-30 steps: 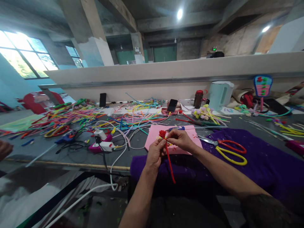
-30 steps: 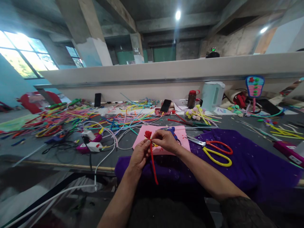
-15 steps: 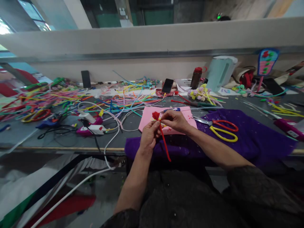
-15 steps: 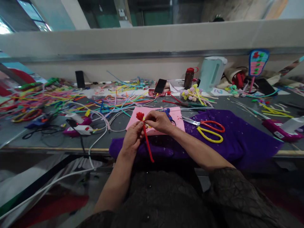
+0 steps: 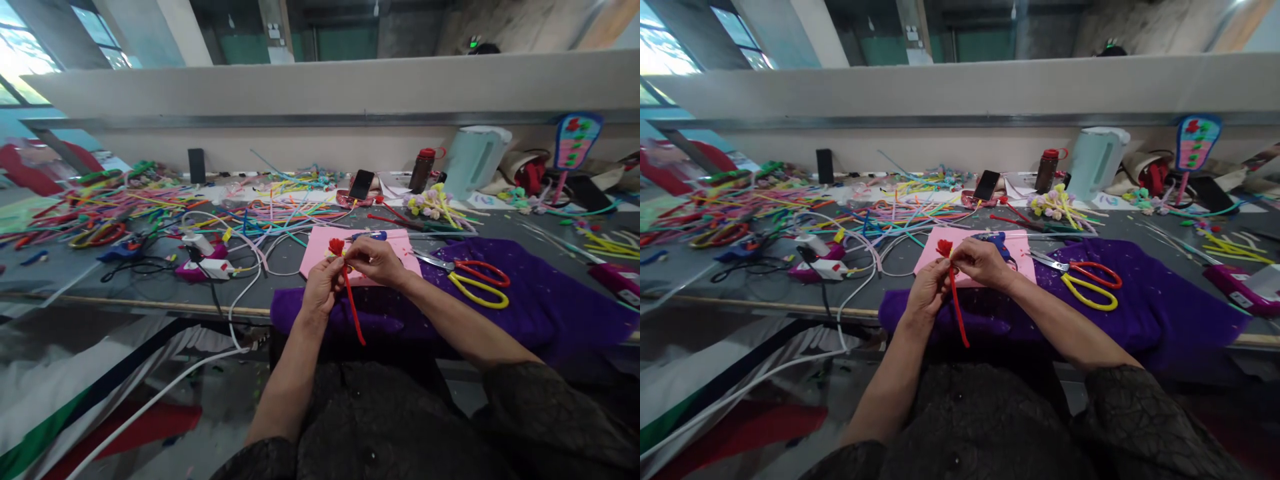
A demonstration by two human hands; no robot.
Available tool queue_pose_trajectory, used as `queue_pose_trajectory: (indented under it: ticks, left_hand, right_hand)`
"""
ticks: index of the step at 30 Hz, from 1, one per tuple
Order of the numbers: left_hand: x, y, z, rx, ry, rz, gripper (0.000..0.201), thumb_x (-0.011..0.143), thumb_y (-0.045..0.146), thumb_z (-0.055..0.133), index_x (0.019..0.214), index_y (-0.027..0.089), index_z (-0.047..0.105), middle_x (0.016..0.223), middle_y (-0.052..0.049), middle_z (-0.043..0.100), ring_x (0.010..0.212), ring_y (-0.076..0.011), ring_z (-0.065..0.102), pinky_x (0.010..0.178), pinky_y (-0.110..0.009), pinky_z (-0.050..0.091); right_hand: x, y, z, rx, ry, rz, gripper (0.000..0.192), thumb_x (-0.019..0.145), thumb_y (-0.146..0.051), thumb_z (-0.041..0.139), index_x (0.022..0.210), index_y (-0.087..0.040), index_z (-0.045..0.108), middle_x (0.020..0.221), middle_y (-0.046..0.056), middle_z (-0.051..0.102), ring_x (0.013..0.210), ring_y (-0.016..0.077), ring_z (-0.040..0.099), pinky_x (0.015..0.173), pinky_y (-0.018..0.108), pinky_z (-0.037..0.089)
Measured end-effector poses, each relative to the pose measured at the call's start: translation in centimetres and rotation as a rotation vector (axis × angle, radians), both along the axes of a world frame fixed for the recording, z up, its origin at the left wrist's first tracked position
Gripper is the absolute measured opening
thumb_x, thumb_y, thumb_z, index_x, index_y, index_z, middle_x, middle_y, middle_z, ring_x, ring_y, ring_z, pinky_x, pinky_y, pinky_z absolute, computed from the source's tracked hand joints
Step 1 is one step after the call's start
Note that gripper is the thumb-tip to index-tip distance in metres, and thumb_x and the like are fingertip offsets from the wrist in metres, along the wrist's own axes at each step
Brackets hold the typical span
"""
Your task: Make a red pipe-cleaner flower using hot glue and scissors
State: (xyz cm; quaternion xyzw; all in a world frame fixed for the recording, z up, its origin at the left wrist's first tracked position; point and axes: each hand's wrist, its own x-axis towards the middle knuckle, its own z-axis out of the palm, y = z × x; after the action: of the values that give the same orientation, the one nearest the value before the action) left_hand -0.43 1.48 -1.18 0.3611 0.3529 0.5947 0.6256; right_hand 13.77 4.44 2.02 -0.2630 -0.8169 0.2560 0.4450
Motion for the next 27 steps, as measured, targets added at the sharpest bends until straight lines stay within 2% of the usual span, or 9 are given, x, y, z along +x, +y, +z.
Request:
queue_pose_trajectory:
  ticks: [6, 9, 12, 18, 25, 27]
  left_hand:
    - [-0.11, -0.05, 0.14, -0.045, -0.001, -0.033, 0.023, 0.062, 0.033, 0.064, 0.065, 0.013, 0.054, 0.046, 0.004, 0.051, 0.029, -0.0013, 0.036, 0.029, -0.014, 0.019]
    - [-0.09, -0.11, 0.21, -0.021, 0.009, -0.028, 0.023, 0.062, 0.033, 0.065, 0.066, 0.014, 0.052, 0.050, 0.004, 0.054, 0.031, -0.0014, 0.037, 0.030, -0.014, 0.020]
    - [-0.04, -0.12, 0.12, -0.002, 0.042, 0.002, 0.025, 0.062, 0.034, 0.066, 0.068, 0.014, 0.051, 0.053, 0.003, 0.056, 0.032, -0.0013, 0.037, 0.030, -0.014, 0.021]
    - [-0.04, -0.11, -0.09, -0.001, 0.094, 0.036, 0.025, 0.062, 0.034, 0.065, 0.069, 0.014, 0.053, 0.053, 0.003, 0.057, 0.032, -0.0011, 0.037, 0.031, -0.014, 0.021]
    - [0.01, -0.15, 0.17, -0.038, 0.107, 0.036, 0.029, 0.058, 0.036, 0.068, 0.068, 0.013, 0.053, 0.050, 0.004, 0.055, 0.031, -0.0009, 0.035, 0.031, -0.014, 0.019]
    - [0.01, -0.15, 0.24, -0.035, 0.115, 0.040, 0.030, 0.057, 0.036, 0.068, 0.068, 0.013, 0.053, 0.050, 0.004, 0.055, 0.031, -0.0010, 0.036, 0.031, -0.014, 0.020]
  right_hand:
    - [-0.04, -0.09, 0.22, -0.420, 0.098, 0.187, 0.015, 0.072, -0.028, 0.057, 0.080, -0.016, 0.059, 0.067, 0.001, 0.058, 0.054, 0.0100, 0.052, 0.047, 0.021, 0.041]
    - [-0.11, -0.02, 0.29, -0.513, 0.142, 0.195, 0.016, 0.070, -0.030, 0.060, 0.074, -0.015, 0.056, 0.062, -0.001, 0.057, 0.048, 0.0078, 0.049, 0.041, 0.018, 0.038]
    - [-0.15, 0.11, 0.29, -0.544, 0.164, 0.197, 0.018, 0.069, -0.031, 0.060, 0.071, -0.014, 0.055, 0.058, -0.002, 0.055, 0.045, 0.0064, 0.047, 0.039, 0.017, 0.036]
    - [0.01, 0.27, 0.51, -0.436, 0.079, 0.218, 0.020, 0.072, -0.033, 0.058, 0.073, -0.013, 0.056, 0.060, -0.002, 0.055, 0.045, 0.0057, 0.046, 0.041, 0.017, 0.037]
    - [0.37, 0.42, 0.82, -0.088, -0.092, 0.105, 0.009, 0.074, -0.022, 0.056, 0.075, -0.014, 0.060, 0.066, 0.000, 0.059, 0.058, 0.0088, 0.052, 0.054, 0.019, 0.039]
    - [0.33, 0.46, 0.68, -0.059, -0.098, 0.089, 0.008, 0.074, -0.021, 0.056, 0.075, -0.014, 0.060, 0.066, 0.000, 0.059, 0.060, 0.0094, 0.053, 0.056, 0.020, 0.039]
